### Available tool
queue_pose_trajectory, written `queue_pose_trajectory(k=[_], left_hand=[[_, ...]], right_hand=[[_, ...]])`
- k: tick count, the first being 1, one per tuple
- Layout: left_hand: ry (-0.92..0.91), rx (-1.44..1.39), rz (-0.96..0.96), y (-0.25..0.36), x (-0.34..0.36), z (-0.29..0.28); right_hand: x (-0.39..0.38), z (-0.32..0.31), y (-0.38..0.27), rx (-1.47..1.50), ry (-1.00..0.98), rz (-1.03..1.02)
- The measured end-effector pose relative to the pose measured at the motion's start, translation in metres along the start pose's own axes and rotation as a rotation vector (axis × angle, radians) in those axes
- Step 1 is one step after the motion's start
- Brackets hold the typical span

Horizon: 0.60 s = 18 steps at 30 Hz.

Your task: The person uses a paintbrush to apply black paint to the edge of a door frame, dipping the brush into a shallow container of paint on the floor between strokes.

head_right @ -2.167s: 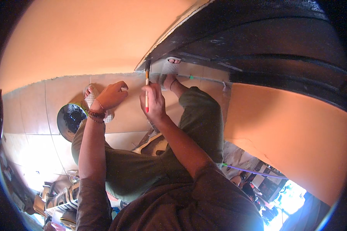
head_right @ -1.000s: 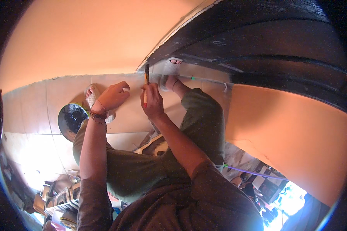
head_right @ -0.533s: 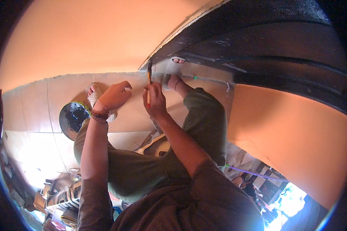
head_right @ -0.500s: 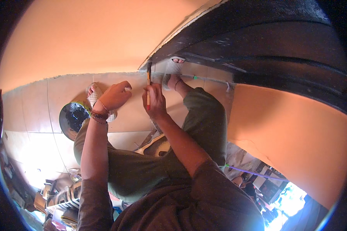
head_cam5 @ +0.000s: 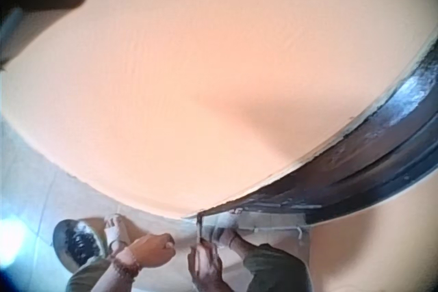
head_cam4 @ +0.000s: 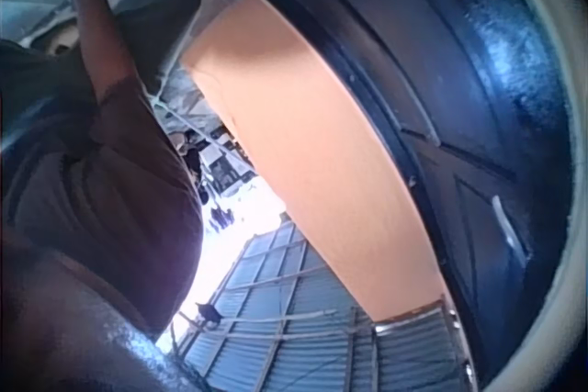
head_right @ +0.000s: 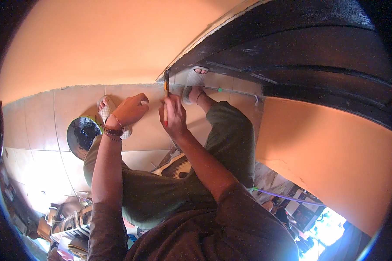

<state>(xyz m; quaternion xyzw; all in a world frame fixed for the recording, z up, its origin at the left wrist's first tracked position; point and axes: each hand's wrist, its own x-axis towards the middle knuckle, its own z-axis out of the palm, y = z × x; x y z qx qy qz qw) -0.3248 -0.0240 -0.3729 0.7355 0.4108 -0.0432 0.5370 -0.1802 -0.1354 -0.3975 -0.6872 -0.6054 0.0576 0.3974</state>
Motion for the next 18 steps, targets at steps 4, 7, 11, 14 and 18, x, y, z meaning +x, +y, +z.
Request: queue_pose_trajectory(k=[4, 7, 11, 14, 18], left_hand=[[0.000, 0.017, -0.018, 0.006, 0.000, -0.002], [-0.001, 0.015, -0.036, 0.006, -0.002, -0.003], [0.000, 0.009, -0.038, 0.009, -0.002, -0.004], [-0.014, 0.023, -0.036, 0.009, -0.001, -0.004], [-0.004, 0.018, -0.064, 0.011, -0.005, -0.005]], right_hand=[[0.000, 0.001, 0.008, 0.008, -0.081, 0.069], [-0.005, 0.000, 0.004, -0.005, -0.065, 0.047], [0.000, 0.000, 0.004, -0.016, 0.013, -0.026], [0.000, 0.003, 0.013, -0.005, -0.100, 0.043], [-0.012, 0.000, 0.008, -0.017, -0.104, 0.099]])
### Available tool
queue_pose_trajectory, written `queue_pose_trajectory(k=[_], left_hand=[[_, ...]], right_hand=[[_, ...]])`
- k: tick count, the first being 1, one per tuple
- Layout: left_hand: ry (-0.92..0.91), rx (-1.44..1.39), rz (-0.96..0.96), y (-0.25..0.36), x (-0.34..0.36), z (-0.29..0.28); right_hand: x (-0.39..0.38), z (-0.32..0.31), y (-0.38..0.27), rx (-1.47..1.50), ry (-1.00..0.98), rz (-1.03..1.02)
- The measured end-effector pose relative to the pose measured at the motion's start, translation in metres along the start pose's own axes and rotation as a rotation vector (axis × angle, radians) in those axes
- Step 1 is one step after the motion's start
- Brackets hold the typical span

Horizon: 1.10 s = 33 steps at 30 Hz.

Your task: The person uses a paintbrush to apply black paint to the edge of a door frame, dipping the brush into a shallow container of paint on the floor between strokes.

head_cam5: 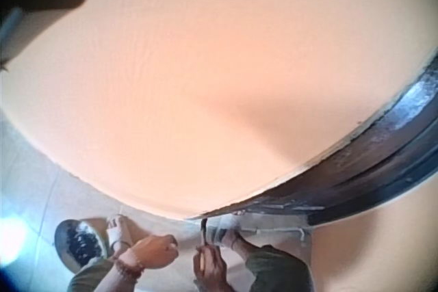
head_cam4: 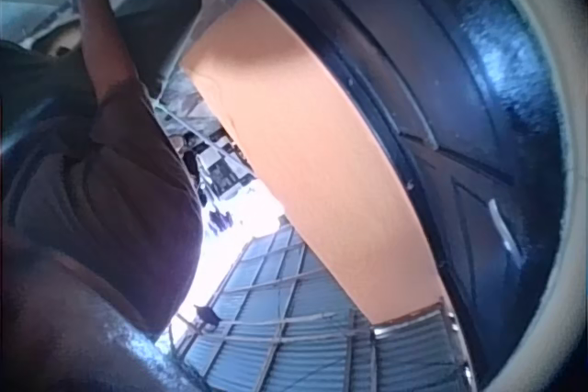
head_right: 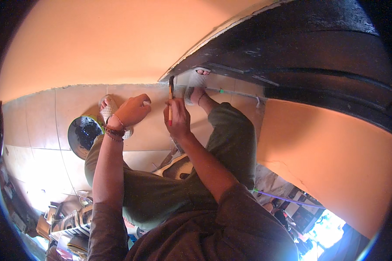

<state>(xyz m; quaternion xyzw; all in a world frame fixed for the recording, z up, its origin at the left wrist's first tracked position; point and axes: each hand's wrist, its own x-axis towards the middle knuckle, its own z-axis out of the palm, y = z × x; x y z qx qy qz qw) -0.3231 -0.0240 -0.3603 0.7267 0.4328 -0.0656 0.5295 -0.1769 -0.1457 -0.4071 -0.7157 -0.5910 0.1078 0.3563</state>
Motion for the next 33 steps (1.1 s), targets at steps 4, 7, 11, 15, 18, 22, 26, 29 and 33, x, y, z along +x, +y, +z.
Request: queue_pose_trajectory(k=[4, 7, 11, 15, 18, 22, 26, 29, 33], left_hand=[[0.002, -0.018, 0.031, -0.001, 0.003, 0.003], [0.034, 0.052, 0.066, -0.013, 0.003, 0.001], [0.073, 0.049, 0.010, -0.028, -0.004, 0.002], [0.047, 0.203, -0.067, -0.058, -0.024, 0.022], [0.040, 0.231, -0.067, -0.034, -0.051, 0.040], [0.144, -0.005, 0.064, -0.002, -0.096, 0.085], [0.269, -0.129, 0.109, 0.023, -0.126, 0.135], [0.349, -0.268, 0.181, 0.061, -0.154, 0.147], [0.530, -0.437, 0.348, 0.075, -0.175, 0.154]], right_hand=[[0.007, -0.005, -0.005, 0.003, 0.056, -0.039], [0.010, -0.004, -0.002, 0.129, 0.013, 0.094], [0.009, -0.031, -0.011, 0.705, 0.083, 0.604], [0.013, -0.111, -0.053, 1.165, -0.054, 0.718], [0.004, -0.170, -0.074, 1.433, -0.132, 0.619], [-0.013, -0.227, -0.104, 1.617, -0.171, 0.501], [-0.027, -0.269, -0.127, 1.796, -0.166, 0.491], [-0.027, -0.294, -0.139, 1.827, -0.179, 0.429], [-0.030, -0.313, -0.147, 1.845, -0.146, 0.516]])
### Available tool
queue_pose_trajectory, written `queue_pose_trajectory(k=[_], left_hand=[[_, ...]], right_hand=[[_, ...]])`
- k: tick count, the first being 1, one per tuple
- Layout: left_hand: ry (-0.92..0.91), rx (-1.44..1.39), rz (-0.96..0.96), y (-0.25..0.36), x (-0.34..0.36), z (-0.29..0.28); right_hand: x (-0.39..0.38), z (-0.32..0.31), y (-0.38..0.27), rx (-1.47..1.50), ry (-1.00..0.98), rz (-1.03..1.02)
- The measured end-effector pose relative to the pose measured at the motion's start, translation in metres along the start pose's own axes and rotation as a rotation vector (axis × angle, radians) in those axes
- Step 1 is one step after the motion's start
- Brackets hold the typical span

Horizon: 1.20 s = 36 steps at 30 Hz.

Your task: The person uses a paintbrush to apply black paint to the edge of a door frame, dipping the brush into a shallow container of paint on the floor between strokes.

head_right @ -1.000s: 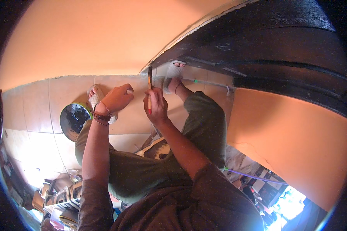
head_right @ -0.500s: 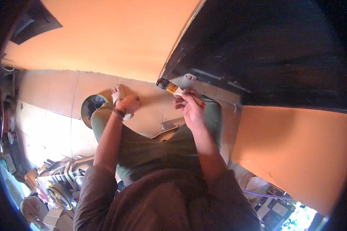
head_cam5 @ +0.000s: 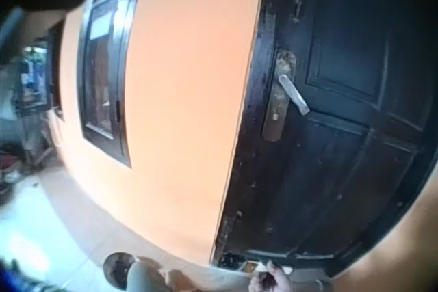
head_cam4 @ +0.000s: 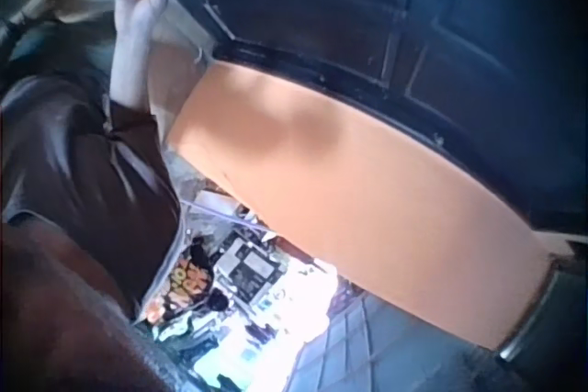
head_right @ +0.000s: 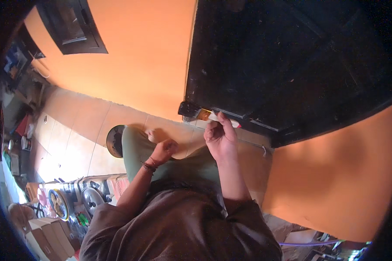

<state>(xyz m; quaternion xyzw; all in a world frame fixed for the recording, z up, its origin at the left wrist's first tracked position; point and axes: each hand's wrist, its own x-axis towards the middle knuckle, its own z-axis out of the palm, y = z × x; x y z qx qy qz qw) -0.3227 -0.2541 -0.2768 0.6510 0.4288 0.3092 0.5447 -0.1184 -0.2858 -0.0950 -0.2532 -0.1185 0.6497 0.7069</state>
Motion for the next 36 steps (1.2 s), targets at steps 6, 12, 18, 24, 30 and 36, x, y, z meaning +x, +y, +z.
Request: queue_pose_trajectory(k=[6, 12, 18, 24, 30, 36], left_hand=[[0.803, 0.064, 0.066, 0.002, -0.010, -0.055], [0.845, 0.575, -0.440, -0.122, -0.073, -0.092], [0.784, 0.875, -0.474, -0.145, -0.100, -0.070], [0.857, 0.687, -0.474, -0.115, -0.092, -0.076], [0.840, 0.683, -0.611, -0.113, -0.101, -0.073], [0.905, 0.667, -0.638, -0.116, -0.090, -0.072]], right_hand=[[-0.001, -0.039, -0.031, -0.020, 0.186, -0.063], [0.025, -0.087, -0.042, -0.128, 0.131, 0.044], [0.084, -0.051, 0.013, -0.183, 0.000, 0.444], [0.146, 0.008, 0.091, -0.282, -0.118, 0.827], [0.190, 0.058, 0.127, -0.461, 0.021, 0.895], [0.217, 0.086, 0.148, -0.641, 0.034, 0.981]])
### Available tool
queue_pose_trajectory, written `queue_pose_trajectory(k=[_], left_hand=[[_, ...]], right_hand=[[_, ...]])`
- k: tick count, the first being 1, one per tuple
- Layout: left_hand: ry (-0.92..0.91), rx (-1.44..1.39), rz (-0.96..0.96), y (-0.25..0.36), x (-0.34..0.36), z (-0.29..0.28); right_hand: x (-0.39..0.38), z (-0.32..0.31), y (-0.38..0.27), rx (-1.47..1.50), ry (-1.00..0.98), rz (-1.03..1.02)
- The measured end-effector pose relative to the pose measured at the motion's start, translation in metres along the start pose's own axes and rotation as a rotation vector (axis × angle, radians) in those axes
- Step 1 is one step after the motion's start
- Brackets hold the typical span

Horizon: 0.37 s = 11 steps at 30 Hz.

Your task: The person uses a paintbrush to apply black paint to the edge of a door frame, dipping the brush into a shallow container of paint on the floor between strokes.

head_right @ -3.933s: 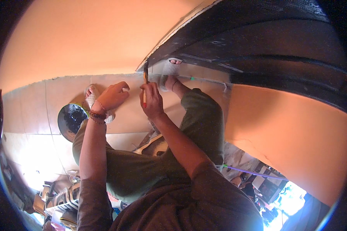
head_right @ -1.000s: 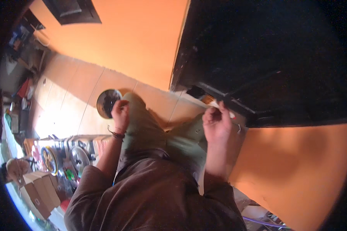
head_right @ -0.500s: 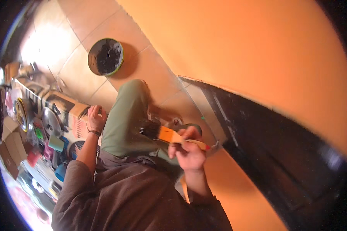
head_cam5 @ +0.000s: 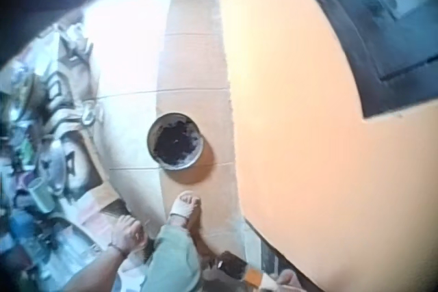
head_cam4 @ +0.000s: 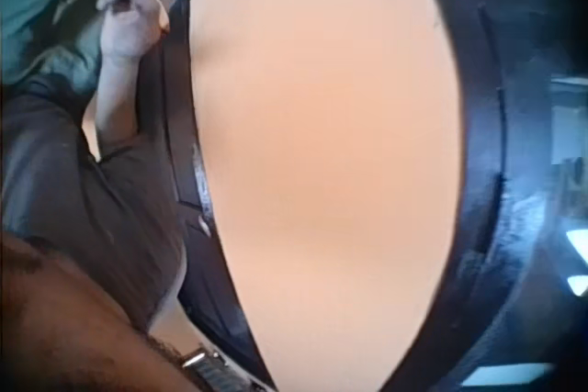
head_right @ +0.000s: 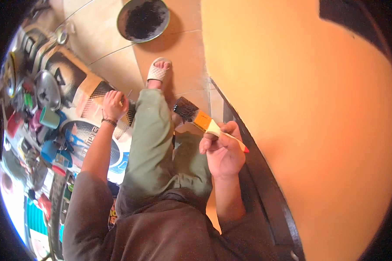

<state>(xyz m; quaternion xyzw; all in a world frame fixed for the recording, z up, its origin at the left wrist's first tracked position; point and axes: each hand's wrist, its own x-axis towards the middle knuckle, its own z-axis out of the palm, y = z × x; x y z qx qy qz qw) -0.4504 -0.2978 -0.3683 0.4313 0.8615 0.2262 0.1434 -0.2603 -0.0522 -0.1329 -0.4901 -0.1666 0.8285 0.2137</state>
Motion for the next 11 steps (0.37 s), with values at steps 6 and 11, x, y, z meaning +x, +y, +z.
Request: queue_pose_trajectory(k=[6, 11], left_hand=[[0.116, 0.123, -0.084, 0.003, -0.022, -0.001], [0.122, 0.057, -0.119, -0.008, -0.035, -0.004]], right_hand=[[0.010, 0.025, -0.003, -0.070, -0.132, -0.030], [0.008, 0.015, 0.006, -0.140, -0.281, -0.051]])
